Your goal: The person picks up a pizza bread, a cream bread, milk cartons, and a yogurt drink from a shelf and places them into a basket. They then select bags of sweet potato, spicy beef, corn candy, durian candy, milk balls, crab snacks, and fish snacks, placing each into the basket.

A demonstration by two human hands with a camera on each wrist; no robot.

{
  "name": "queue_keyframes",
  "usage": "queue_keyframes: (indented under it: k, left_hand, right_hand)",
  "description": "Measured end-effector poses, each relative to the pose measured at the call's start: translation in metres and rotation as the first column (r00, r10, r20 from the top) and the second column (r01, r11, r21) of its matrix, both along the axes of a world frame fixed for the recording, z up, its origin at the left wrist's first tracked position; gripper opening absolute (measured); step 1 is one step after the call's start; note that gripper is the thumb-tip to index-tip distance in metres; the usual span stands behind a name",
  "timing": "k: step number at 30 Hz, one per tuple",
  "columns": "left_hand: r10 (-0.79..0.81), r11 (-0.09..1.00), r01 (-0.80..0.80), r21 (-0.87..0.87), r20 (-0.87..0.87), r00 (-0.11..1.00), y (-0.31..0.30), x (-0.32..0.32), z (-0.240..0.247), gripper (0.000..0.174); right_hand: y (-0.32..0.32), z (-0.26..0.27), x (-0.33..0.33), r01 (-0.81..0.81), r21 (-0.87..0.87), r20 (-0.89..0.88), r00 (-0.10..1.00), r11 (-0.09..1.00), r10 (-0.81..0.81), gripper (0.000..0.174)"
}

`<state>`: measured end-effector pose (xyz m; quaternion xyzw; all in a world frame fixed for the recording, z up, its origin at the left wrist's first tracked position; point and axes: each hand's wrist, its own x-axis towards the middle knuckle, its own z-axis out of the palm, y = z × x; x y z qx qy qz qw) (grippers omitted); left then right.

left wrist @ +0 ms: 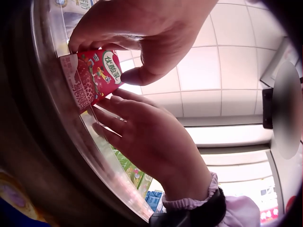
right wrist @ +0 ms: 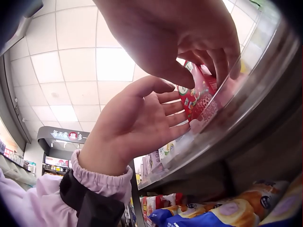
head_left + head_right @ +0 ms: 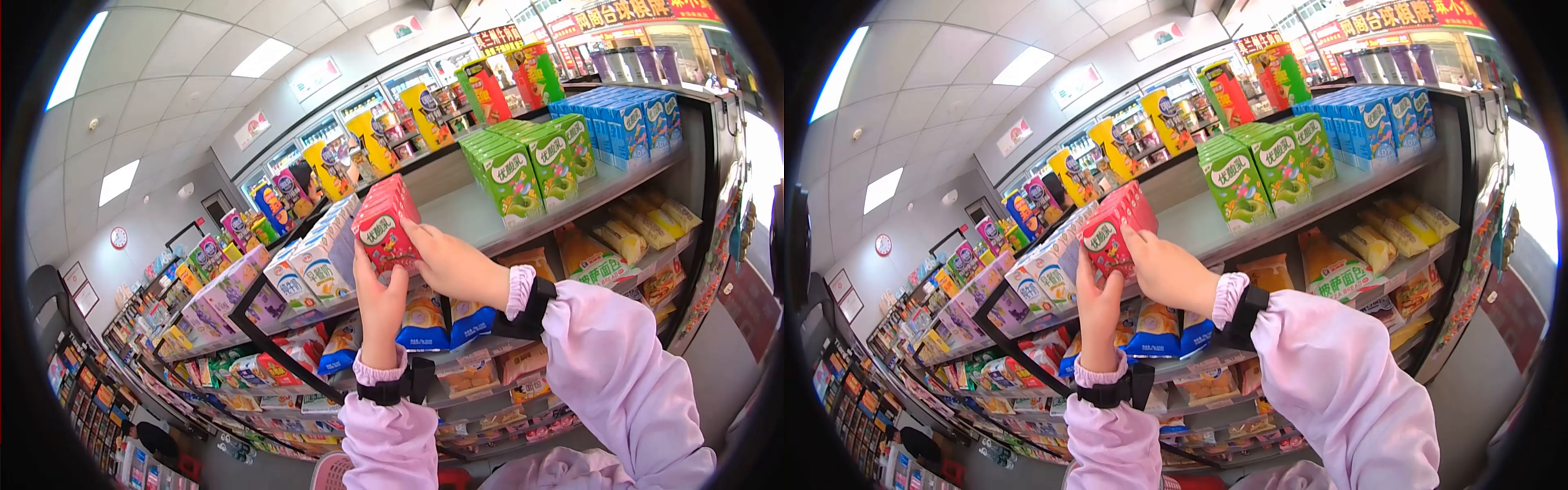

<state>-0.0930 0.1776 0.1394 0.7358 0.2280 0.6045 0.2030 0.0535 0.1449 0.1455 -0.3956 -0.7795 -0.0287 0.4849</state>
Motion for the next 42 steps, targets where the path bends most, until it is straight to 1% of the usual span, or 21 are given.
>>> queue_keyframes:
  k: [4, 9, 12, 15, 18, 19, 20, 22, 23, 24, 25, 26, 27, 28, 29, 30, 32, 34, 36, 40, 42]
  left_hand:
    - [0.048, 0.997, -0.047, 0.067, -0.02, 0.999, 0.003, 0.0, 0.001, 0.063]
    - [0.002, 1.0, -0.002, -0.012, 0.026, 1.0, -0.006, 0.005, 0.009, 0.061]
    - [0.027, 0.999, -0.028, 0.037, 0.015, 1.0, 0.001, 0.005, 0.004, 0.061]
    - [0.063, 0.996, -0.063, 0.064, 0.004, 0.998, 0.008, 0.003, 0.001, 0.063]
    - [0.173, 0.98, -0.173, 0.096, 0.007, 0.985, 0.002, -0.004, -0.012, 0.063]
    - [0.304, 0.944, -0.302, 0.134, 0.004, 0.953, -0.009, -0.003, -0.021, 0.063]
    - [0.429, 0.889, -0.424, 0.172, 0.004, 0.903, -0.022, -0.003, -0.029, 0.063]
    - [0.289, 0.949, -0.296, 0.109, 0.075, 0.955, -0.05, -0.01, -0.057, 0.056]
    - [0.213, 0.969, -0.219, 0.11, 0.068, 0.975, -0.065, -0.014, -0.078, 0.053]
    - [0.209, 0.975, -0.209, 0.079, 0.005, 0.978, -0.083, -0.019, -0.099, 0.045]
    - [0.176, 0.984, -0.173, 0.031, -0.131, 0.976, -0.096, -0.029, -0.125, 0.035]
    - [0.16, 0.984, -0.175, -0.038, -0.256, 0.954, -0.111, -0.036, -0.146, 0.026]
    - [0.027, 0.958, -0.099, -0.269, -0.258, 0.966, -0.123, -0.04, -0.173, 0.021]
    - [-0.083, 0.942, -0.044, -0.333, -0.357, 0.93, -0.127, -0.05, -0.206, 0.024]
    - [-0.247, 0.828, 0.014, -0.561, -0.343, 0.906, -0.132, -0.061, -0.244, 0.03]
    - [-0.304, 0.777, -0.007, -0.63, -0.384, 0.872, -0.14, -0.073, -0.275, 0.032]
    - [-0.431, 0.658, -0.058, -0.751, -0.438, 0.789, -0.158, -0.1, -0.324, 0.036]
    - [-0.4, 0.542, -0.146, -0.828, -0.407, 0.821, -0.176, -0.119, -0.356, 0.038]
    - [-0.366, 0.389, -0.182, -0.903, -0.332, 0.869, -0.192, -0.13, -0.364, 0.038]
    - [-0.306, 0.362, -0.217, -0.906, -0.336, 0.891, -0.209, -0.149, -0.387, 0.036]
    - [-0.309, 0.339, -0.279, -0.899, -0.386, 0.869, -0.213, -0.155, -0.384, 0.036]
  right_hand:
    - [-0.001, 0.002, -0.001, -0.039, -0.017, -0.04, 0.998, 0.999, 0.038, 0.054]
    - [0.001, 0.004, -0.001, -0.054, -0.017, -0.112, 0.992, 0.998, 0.052, 0.046]
    - [0.001, 0.003, 0.0, -0.036, -0.007, -0.089, 0.995, 0.999, 0.035, 0.048]
    - [0.005, 0.0, 0.002, -0.084, 0.01, -0.038, 0.996, 0.996, 0.084, 0.049]
    - [-0.004, -0.006, 0.006, -0.058, 0.058, -0.017, 0.998, 0.997, 0.059, 0.051]
    - [-0.013, -0.01, 0.007, -0.025, 0.137, 0.007, 1.0, 0.99, 0.024, 0.051]
    - [-0.029, -0.011, 0.007, -0.043, 0.163, -0.018, 0.999, 0.986, 0.047, 0.048]
    - [-0.065, -0.023, 0.007, -0.07, 0.215, -0.07, 0.994, 0.974, 0.087, 0.042]
    - [-0.078, -0.037, 0.01, -0.102, 0.162, -0.041, 0.993, 0.982, 0.11, 0.039]
    - [-0.092, -0.055, 0.014, -0.132, 0.106, -0.011, 0.991, 0.986, 0.134, 0.037]
    - [-0.105, -0.075, 0.018, -0.191, -0.025, -0.007, 0.982, 0.981, 0.191, 0.034]
    - [-0.118, -0.094, 0.022, -0.246, -0.156, -0.011, 0.969, 0.957, 0.247, 0.032]
    - [-0.127, -0.116, 0.027, -0.291, -0.256, -0.034, 0.956, 0.922, 0.292, 0.03]
    - [-0.134, -0.14, 0.032, -0.334, -0.355, -0.062, 0.94, 0.873, 0.334, 0.028]
    - [-0.14, -0.164, 0.036, -0.346, -0.492, -0.1, 0.934, 0.799, 0.343, 0.028]
    - [-0.145, -0.189, 0.041, -0.354, -0.619, -0.141, 0.928, 0.701, 0.344, 0.029]
    - [-0.158, -0.239, 0.051, -0.318, -0.738, -0.117, 0.929, 0.595, 0.351, 0.03]
    - [-0.173, -0.276, 0.059, -0.289, -0.828, -0.143, 0.937, 0.481, 0.317, 0.032]
    - [-0.188, -0.302, 0.066, -0.275, -0.891, -0.2, 0.952, 0.361, 0.232, 0.034]
    - [-0.209, -0.333, 0.074, -0.253, -0.945, -0.239, 0.967, 0.207, 0.091, 0.032]
    - [-0.211, -0.345, 0.075, -0.221, -0.957, -0.212, 0.975, 0.188, 0.067, 0.032]
